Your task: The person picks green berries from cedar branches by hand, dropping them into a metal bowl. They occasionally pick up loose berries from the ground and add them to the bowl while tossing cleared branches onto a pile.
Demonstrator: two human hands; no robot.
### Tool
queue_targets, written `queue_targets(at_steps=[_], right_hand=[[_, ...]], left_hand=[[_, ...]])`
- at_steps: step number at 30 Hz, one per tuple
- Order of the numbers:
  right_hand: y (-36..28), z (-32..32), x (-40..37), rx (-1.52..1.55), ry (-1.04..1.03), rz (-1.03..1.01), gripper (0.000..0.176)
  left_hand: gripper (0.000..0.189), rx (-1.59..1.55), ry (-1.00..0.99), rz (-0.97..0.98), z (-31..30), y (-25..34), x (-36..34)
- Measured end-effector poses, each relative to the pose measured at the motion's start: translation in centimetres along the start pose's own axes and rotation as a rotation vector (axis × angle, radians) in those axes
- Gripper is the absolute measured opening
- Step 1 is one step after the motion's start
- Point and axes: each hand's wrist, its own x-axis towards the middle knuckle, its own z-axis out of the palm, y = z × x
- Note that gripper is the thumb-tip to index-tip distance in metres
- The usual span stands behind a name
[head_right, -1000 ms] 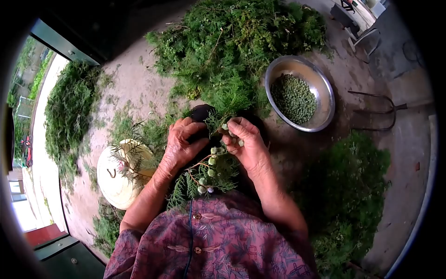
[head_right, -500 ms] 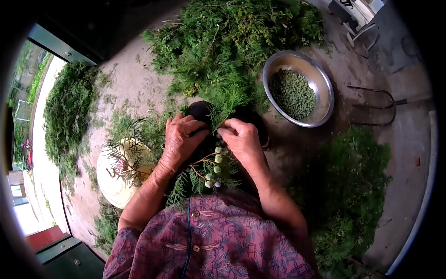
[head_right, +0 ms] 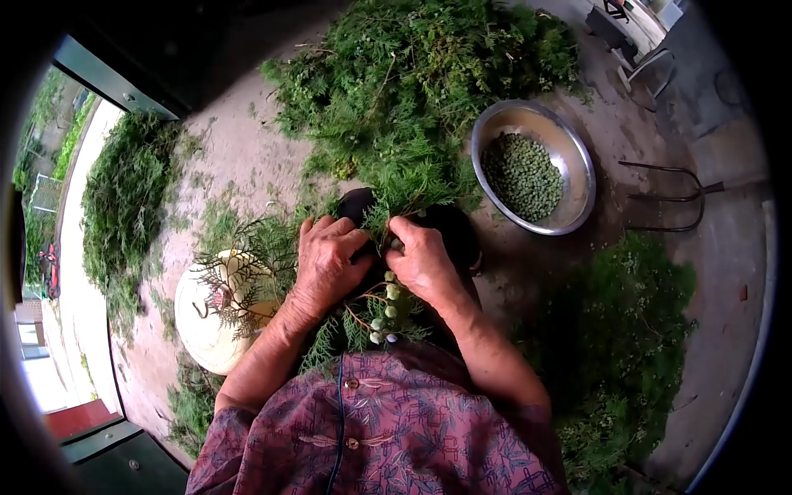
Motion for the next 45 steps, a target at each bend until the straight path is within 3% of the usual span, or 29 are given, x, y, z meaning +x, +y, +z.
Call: queue_targets(at_steps=[4,5,9,12,17,20,22,24,26,29,32,34,36,38,40,42,45], right_hand=[[0.0,0.0,-0.1,0.028,0.071,-0.005,0.017],[0.2,0.2,0.0,0.172,0.116,-0.030,0.012],[0.1,-1.1,-0.8,0.717,-0.124,0.388,0.005],[-0.3,-2.9,-1.0,1.084,-0.194,0.480,0.011],[0.2,-2.5,-1.3,1.234,-0.173,0.500,0.012],[0.7,-2.4,-0.8,1.347,-0.002,0.475,0.011],[1.6,-4.2,-0.1,1.361,0.230,0.310,0.010],[3.0,-5.6,0.4,1.401,0.291,0.229,0.012],[3.9,-5.6,0.7,1.513,0.178,0.268,0.016],[3.6,-4.4,1.0,1.578,0.051,0.275,0.016],[3.0,-2.8,2.2,1.444,0.071,0.280,0.010],[1.2,-1.9,2.7,1.169,0.114,0.332,0.014],[-0.3,-1.5,3.2,0.873,0.054,0.258,0.020],[-0.4,-0.5,4.2,0.460,0.172,-0.039,0.021],[-0.5,-1.1,3.8,0.415,0.178,0.025,0.019],[1.1,-0.8,3.6,0.365,0.235,-0.044,0.017],[1.0,-1.5,2.0,0.921,0.159,0.384,0.015]], left_hand=[[0.012,-0.017,0.022,-0.003,0.1,-0.1,-0.3],[0.011,-0.032,0.032,-0.005,0.0,-0.1,-0.4],[0.009,-0.032,0.065,0.039,-0.2,0.0,-0.6],[0.010,-0.054,0.104,-0.048,-0.1,-1.0,-0.7],[0.016,-0.454,0.000,-0.242,-0.8,-1.7,-0.5],[0.016,-0.398,0.039,-0.204,-0.2,-1.9,-0.9],[0.016,-0.449,0.022,-0.233,-0.3,-2.2,-1.2],[0.016,-0.554,-0.028,-0.293,-0.7,-2.4,-1.2],[0.025,-0.808,-0.046,-0.408,-0.3,-3.0,-1.5],[0.035,-0.934,-0.060,-0.466,-1.1,-2.9,-1.4],[0.038,-0.914,-0.108,-0.535,-0.9,-3.6,-1.9],[0.039,-0.931,-0.081,-0.481,-0.9,-3.5,-1.9],[0.039,-0.926,-0.052,-0.428,-0.5,-3.6,-2.1],[0.036,-0.903,-0.065,-0.454,-1.2,-3.1,-2.0],[0.034,-0.886,-0.084,-0.473,-1.8,-2.5,-1.8],[0.024,-0.823,-0.106,-0.410,-1.1,-3.3,-2.2],[0.022,-0.793,-0.116,-0.306,-0.9,-2.7,-1.8]])
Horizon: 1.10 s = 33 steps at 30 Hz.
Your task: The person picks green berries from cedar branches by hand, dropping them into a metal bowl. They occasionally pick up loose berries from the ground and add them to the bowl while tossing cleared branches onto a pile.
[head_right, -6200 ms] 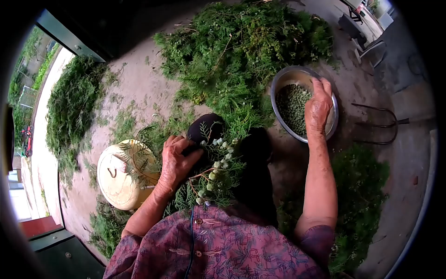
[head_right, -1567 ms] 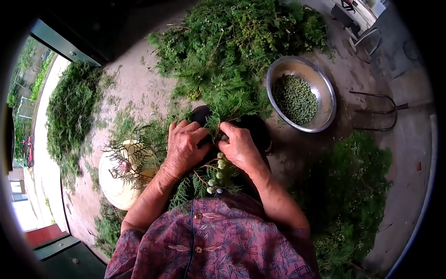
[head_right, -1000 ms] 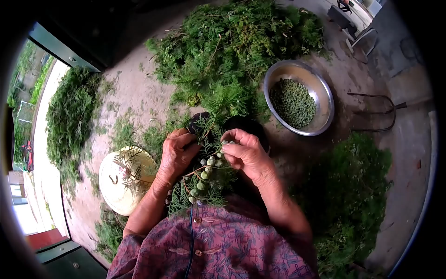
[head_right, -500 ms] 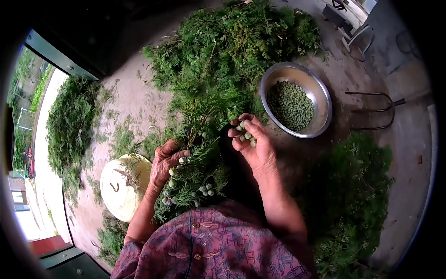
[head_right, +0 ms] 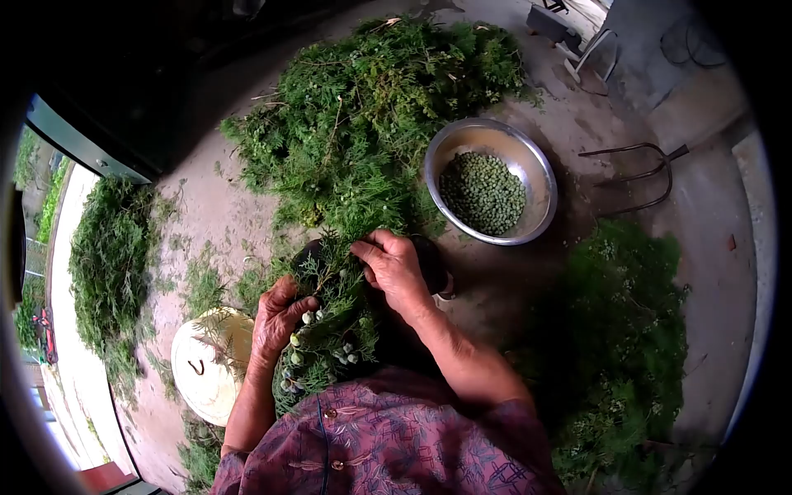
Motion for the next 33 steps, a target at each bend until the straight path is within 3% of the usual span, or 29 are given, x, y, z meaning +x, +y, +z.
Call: queue_targets(at_steps=[1,3,5,6,9,10,11,13,16,19,21,24,27,29,31,33], right_hand=[[-0.1,0.0,-0.4,0.112,0.039,0.103,0.014],[0.7,-0.6,-0.6,0.128,0.083,0.094,0.014],[2.3,-0.9,-0.4,-0.246,0.155,-0.287,0.018],[2.1,-0.7,-0.7,-0.552,0.257,-0.634,0.022],[2.5,-1.6,-0.6,-0.550,0.269,-0.612,0.022],[3.4,-2.3,-0.2,-0.080,0.228,-0.254,0.020],[1.4,-3.0,0.1,0.215,0.406,-0.023,0.020],[1.3,-8.1,1.8,0.307,0.402,-0.125,0.021],[0.9,-11.5,2.1,0.529,0.442,0.003,0.016],[0.9,-15.4,4.1,0.746,0.493,0.009,0.012],[-1.5,-16.7,5.3,0.751,0.662,-0.062,0.020],[-5.5,-18.2,5.7,0.842,0.502,-0.275,0.047],[-8.3,-20.2,6.5,0.824,0.507,-0.366,0.052],[-8.7,-23.0,7.8,0.809,0.475,-0.376,0.060],[-10.0,-24.4,8.2,0.844,0.472,-0.348,0.064],[-10.8,-24.1,7.9,0.734,0.546,-0.362,0.066]], left_hand=[[0.022,0.075,-0.010,0.023,0.0,0.4,0.2],[0.023,0.147,-0.003,0.109,0.6,0.7,0.3],[0.025,0.289,0.029,0.176,1.1,1.1,0.4],[0.026,0.359,0.027,0.193,1.2,1.2,0.5],[0.019,0.623,0.013,0.241,1.7,2.2,0.4],[0.018,0.684,0.035,0.283,2.0,2.1,0.4],[0.017,0.744,0.055,0.327,2.0,2.0,0.4],[0.015,0.752,0.082,0.319,1.7,1.9,0.1],[0.022,0.790,0.148,0.333,2.0,2.4,0.1],[0.012,0.930,0.160,0.470,1.7,3.3,0.3],[0.013,0.996,0.165,0.447,1.3,4.0,0.2],[0.015,0.947,0.137,0.283,0.1,4.6,0.0],[0.016,0.786,0.218,0.153,-1.1,5.0,-0.4],[0.016,0.526,0.169,-0.034,-2.3,3.9,-0.6],[0.017,0.190,0.172,-0.253,-2.1,6.8,-0.4],[0.019,0.126,0.126,-0.278,-2.5,7.3,-0.4]])
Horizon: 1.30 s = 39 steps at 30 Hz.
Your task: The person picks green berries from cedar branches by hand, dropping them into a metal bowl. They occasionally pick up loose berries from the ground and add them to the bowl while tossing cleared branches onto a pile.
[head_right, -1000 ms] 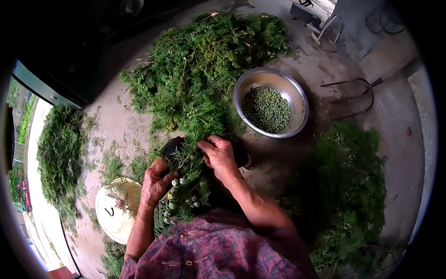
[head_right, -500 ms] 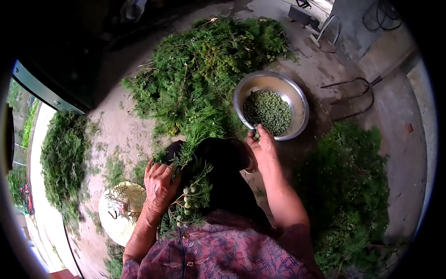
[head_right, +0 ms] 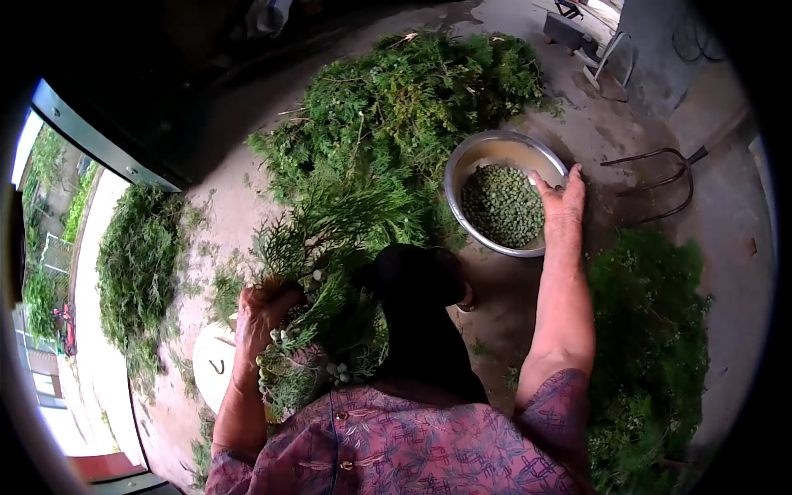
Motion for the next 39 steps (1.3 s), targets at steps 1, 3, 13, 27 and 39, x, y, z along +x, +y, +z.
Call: queue_targets(at_steps=[1,3,13,27,39], right_hand=[[-0.1,0.5,0.0,-0.003,0.081,-0.017,0.065],[0.9,1.2,-0.4,-0.102,0.147,-0.066,0.050],[13.9,8.0,-22.8,-0.963,-0.991,-0.278,0.027],[16.7,6.6,-22.2,-0.762,-0.981,0.439,0.032],[13.6,6.9,-22.1,-1.238,-1.334,-0.428,0.023]], left_hand=[[0.017,-0.078,0.003,-0.024,0.1,0.3,0.1],[0.016,-0.212,0.011,-0.040,0.5,-0.5,0.2],[0.014,-0.431,0.094,-0.063,2.0,-0.8,0.1],[0.011,-0.295,-0.057,-0.029,1.6,-0.7,0.2],[0.015,-0.257,-0.082,-0.031,3.4,-2.4,0.1]])
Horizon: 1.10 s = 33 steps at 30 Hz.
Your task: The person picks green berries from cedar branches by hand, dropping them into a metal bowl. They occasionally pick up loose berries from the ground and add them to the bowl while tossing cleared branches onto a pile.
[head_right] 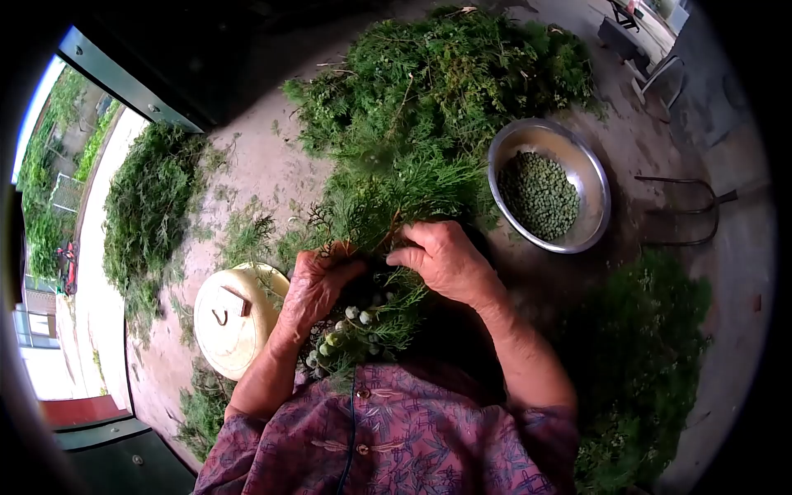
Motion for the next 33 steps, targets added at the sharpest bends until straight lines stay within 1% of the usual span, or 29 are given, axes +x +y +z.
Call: queue_targets(at_steps=[1,2,5,6,9,10,13,14,15,17,18,19,21,22,23,26,29,30,31,33], right_hand=[[0.0,-0.5,-0.3,0.036,-0.069,0.053,0.023],[-0.4,-0.4,-0.3,0.127,-0.029,0.080,0.025],[-1.9,-0.5,-0.5,0.039,-0.120,0.181,0.024],[-1.1,0.0,-0.8,-0.015,-0.090,0.070,0.023],[-2.0,-0.4,-0.9,-0.168,-0.047,0.055,0.020],[-2.5,-0.5,-0.7,-0.238,-0.026,0.063,0.020],[-1.6,-1.5,0.1,-0.195,0.244,-0.012,0.014],[-1.3,-3.0,0.3,-0.036,0.266,0.121,0.011],[-0.9,-4.7,0.5,0.125,0.282,0.249,0.008],[1.5,-6.4,1.4,0.666,0.495,0.329,0.010],[1.5,-7.2,1.9,0.929,0.496,0.283,0.010],[2.0,-7.5,2.3,1.026,0.533,0.272,0.010],[2.6,-7.6,3.1,1.214,0.548,0.258,0.013],[2.3,-7.3,3.5,1.215,0.566,0.249,0.016],[1.3,-6.9,4.2,1.216,0.574,0.247,0.014],[-2.6,-6.4,6.1,1.142,0.511,0.192,0.012],[-6.9,-5.6,7.7,0.923,0.552,0.204,0.013],[-6.6,-5.3,8.0,0.822,0.511,0.181,0.015],[-6.7,-5.0,8.3,0.801,0.514,0.250,0.019],[-5.0,-4.1,9.3,0.781,0.438,0.186,0.028]], left_hand=[[0.015,-0.012,0.004,-0.009,0.2,-0.2,0.0],[0.014,0.074,0.014,0.037,0.3,-0.3,0.3],[0.014,0.327,0.054,0.183,0.3,-0.5,1.0],[0.014,0.408,0.070,0.232,0.1,-0.5,1.0],[0.015,0.607,0.100,0.415,-0.1,1.2,0.9],[0.015,0.666,0.109,0.484,-0.3,1.9,1.1],[0.015,0.661,0.316,0.435,-1.5,2.4,2.5],[0.018,0.600,0.321,0.322,-2.7,4.0,2.6],[0.020,0.541,0.313,0.338,-4.0,4.3,3.3],[0.021,0.323,0.362,0.427,-5.3,6.0,4.3],[0.019,0.374,0.426,0.515,-5.8,7.3,5.0],[0.018,0.233,0.400,0.411,-6.0,9.3,4.9],[0.018,0.129,0.422,0.524,-6.5,11.2,6.2],[0.018,0.029,0.412,0.547,-6.6,11.9,6.8],[0.018,0.032,0.442,0.609,-6.7,12.6,7.5],[0.018,0.010,0.510,0.795,-7.0,13.5,10.3],[0.017,0.061,0.677,0.940,-6.3,13.9,12.9],[0.021,0.104,0.698,0.939,-6.0,13.6,13.8],[0.029,0.330,0.870,1.025,-5.6,13.1,14.8],[0.038,0.284,0.901,1.014,-4.0,12.5,16.2]])
